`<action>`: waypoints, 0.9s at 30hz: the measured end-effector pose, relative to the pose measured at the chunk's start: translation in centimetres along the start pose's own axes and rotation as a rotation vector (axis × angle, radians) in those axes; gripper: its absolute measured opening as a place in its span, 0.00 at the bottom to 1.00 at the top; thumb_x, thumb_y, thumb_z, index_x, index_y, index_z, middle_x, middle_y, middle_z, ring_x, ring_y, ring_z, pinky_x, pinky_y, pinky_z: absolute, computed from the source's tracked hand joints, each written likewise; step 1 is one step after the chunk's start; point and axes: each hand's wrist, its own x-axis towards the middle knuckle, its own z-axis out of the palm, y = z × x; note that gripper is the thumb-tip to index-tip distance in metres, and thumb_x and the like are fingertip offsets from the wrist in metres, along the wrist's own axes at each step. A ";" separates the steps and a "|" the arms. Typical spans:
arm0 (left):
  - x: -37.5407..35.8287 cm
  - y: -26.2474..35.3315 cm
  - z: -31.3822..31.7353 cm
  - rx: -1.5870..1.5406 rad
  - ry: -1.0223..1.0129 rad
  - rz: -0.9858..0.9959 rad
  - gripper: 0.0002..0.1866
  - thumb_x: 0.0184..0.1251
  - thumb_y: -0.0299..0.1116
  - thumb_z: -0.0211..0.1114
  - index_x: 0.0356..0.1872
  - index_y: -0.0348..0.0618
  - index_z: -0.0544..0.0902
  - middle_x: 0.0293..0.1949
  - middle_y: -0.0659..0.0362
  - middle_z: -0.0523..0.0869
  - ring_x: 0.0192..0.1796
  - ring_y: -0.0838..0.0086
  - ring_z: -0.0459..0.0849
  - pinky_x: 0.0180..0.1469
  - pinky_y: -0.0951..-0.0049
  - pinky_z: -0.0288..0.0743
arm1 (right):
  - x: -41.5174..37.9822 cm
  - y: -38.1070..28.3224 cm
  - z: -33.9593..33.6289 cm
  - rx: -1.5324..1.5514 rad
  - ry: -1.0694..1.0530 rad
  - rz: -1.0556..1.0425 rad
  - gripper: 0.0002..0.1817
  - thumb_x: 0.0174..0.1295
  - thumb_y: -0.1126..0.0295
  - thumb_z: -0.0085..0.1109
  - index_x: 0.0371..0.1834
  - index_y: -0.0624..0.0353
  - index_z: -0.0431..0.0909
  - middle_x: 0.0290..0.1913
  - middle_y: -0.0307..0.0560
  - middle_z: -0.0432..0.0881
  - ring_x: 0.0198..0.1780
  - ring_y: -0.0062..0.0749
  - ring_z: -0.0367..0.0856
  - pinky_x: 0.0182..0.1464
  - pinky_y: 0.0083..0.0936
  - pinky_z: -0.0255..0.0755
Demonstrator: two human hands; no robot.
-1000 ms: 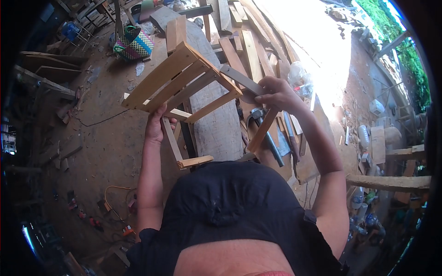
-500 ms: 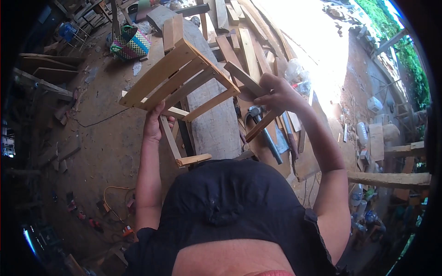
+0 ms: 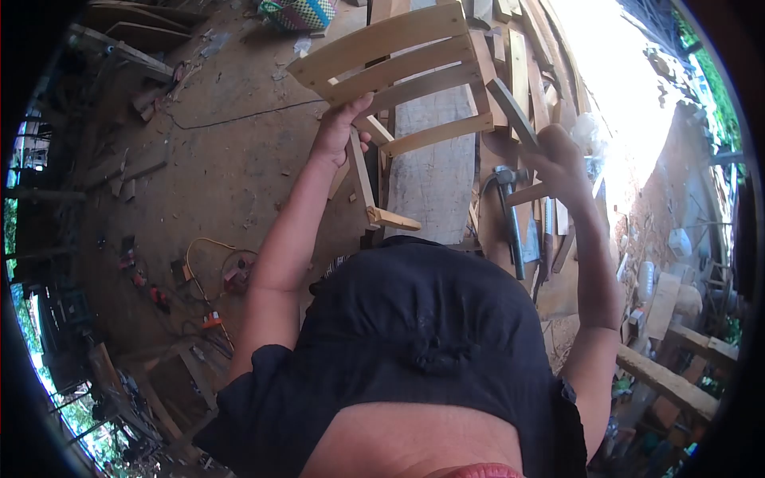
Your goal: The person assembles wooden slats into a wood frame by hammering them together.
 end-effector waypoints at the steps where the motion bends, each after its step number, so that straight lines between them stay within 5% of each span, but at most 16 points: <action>1: 0.0 0.0 0.2 -0.007 0.017 -0.008 0.32 0.46 0.55 0.73 0.45 0.40 0.77 0.31 0.60 0.80 0.16 0.84 0.74 0.13 0.85 0.72 | -0.3 -0.3 0.1 0.007 0.015 0.040 0.13 0.49 0.72 0.62 0.36 0.62 0.72 0.27 0.45 0.79 0.30 0.26 0.77 0.34 0.26 0.69; 4: 0.7 0.0 0.8 0.041 0.034 -0.010 0.34 0.46 0.57 0.73 0.47 0.39 0.77 0.42 0.56 0.79 0.16 0.84 0.73 0.14 0.85 0.71 | -0.5 -0.1 0.6 -0.010 0.025 0.104 0.12 0.51 0.71 0.62 0.37 0.62 0.72 0.28 0.46 0.80 0.29 0.24 0.78 0.33 0.25 0.69; 8: 0.8 0.2 1.7 0.128 0.084 -0.008 0.36 0.44 0.58 0.73 0.47 0.38 0.77 0.44 0.55 0.80 0.21 0.83 0.76 0.15 0.84 0.71 | -0.6 0.9 1.3 -0.008 0.051 0.123 0.12 0.52 0.70 0.62 0.37 0.61 0.72 0.27 0.45 0.80 0.28 0.23 0.78 0.31 0.24 0.69; 14: 1.8 -0.6 3.0 0.173 0.073 0.160 0.33 0.45 0.56 0.73 0.45 0.38 0.79 0.40 0.56 0.82 0.35 0.79 0.80 0.22 0.81 0.73 | -1.1 1.2 1.5 0.192 0.029 0.162 0.13 0.53 0.69 0.63 0.39 0.61 0.75 0.27 0.42 0.79 0.28 0.21 0.77 0.31 0.21 0.70; 27: 2.0 -1.1 3.4 0.217 0.085 0.217 0.32 0.47 0.56 0.72 0.44 0.40 0.80 0.39 0.58 0.84 0.36 0.80 0.81 0.23 0.82 0.73 | -0.7 1.3 1.2 0.440 0.115 0.320 0.10 0.58 0.69 0.61 0.37 0.63 0.74 0.27 0.44 0.80 0.26 0.20 0.77 0.27 0.18 0.70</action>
